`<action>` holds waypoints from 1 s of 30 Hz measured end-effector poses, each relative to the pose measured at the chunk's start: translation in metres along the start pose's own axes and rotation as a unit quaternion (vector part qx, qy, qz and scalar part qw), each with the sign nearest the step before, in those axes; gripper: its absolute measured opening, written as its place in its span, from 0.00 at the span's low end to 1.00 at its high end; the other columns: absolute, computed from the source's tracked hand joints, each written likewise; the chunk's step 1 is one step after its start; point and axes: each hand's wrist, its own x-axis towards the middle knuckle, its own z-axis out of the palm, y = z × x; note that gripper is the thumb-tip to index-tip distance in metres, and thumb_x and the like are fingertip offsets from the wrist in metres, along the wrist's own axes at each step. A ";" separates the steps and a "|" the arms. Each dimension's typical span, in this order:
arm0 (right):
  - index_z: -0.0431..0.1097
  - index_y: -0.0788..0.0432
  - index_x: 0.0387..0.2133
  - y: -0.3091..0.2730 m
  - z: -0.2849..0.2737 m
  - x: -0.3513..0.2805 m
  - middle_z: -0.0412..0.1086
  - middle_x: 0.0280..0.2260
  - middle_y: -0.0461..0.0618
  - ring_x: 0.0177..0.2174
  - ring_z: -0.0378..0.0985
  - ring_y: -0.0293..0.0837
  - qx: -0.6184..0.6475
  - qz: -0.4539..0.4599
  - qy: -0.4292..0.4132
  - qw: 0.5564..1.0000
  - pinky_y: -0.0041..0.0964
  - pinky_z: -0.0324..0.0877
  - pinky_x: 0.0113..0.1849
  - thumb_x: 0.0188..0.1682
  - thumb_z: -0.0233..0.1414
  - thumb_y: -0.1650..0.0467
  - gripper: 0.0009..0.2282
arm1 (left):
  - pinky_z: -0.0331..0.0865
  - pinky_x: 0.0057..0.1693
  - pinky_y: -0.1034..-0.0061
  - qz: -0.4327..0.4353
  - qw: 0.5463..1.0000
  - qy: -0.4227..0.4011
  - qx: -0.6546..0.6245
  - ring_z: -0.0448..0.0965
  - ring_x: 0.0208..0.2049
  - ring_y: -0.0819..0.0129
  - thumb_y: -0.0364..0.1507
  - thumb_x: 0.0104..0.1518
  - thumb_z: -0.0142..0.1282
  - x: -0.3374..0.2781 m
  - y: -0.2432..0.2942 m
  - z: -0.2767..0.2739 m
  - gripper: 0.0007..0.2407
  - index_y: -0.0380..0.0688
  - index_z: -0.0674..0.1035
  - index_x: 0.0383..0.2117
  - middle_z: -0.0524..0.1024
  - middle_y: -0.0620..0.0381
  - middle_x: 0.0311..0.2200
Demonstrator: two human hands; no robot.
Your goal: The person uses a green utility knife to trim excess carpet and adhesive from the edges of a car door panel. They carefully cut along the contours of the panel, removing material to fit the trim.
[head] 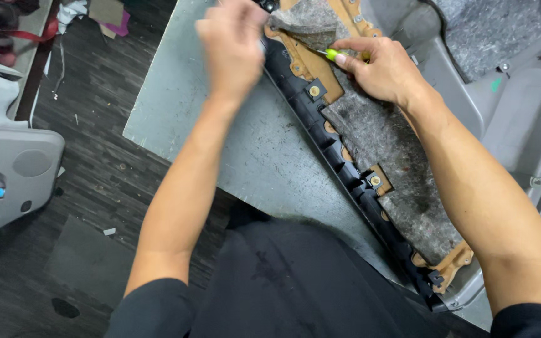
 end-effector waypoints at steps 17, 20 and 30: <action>0.77 0.66 0.43 -0.096 0.021 -0.019 0.74 0.26 0.49 0.25 0.75 0.35 0.167 0.020 0.083 0.982 0.32 0.71 0.30 0.60 0.51 0.68 0.12 | 0.53 0.70 0.48 0.000 0.995 0.046 0.086 0.68 0.62 0.46 0.31 0.62 0.56 -0.043 -0.016 0.024 0.19 0.37 0.72 0.58 0.74 0.45 0.54; 0.74 0.66 0.49 -0.085 0.011 -0.020 0.75 0.30 0.47 0.28 0.77 0.34 0.224 -0.014 0.107 0.969 0.30 0.72 0.31 0.63 0.50 0.70 0.10 | 0.44 0.70 0.40 0.005 0.984 -0.049 0.169 0.67 0.60 0.41 0.35 0.61 0.57 -0.041 0.013 0.043 0.23 0.31 0.71 0.58 0.75 0.40 0.47; 0.72 0.67 0.50 -0.081 0.002 0.052 0.76 0.35 0.51 0.35 0.79 0.36 0.166 -0.107 0.074 0.978 0.31 0.73 0.36 0.64 0.50 0.71 0.10 | 0.38 0.73 0.37 -0.029 0.988 -0.098 0.112 0.62 0.65 0.33 0.30 0.62 0.50 -0.066 0.074 0.089 0.18 0.28 0.72 0.54 0.66 0.23 0.59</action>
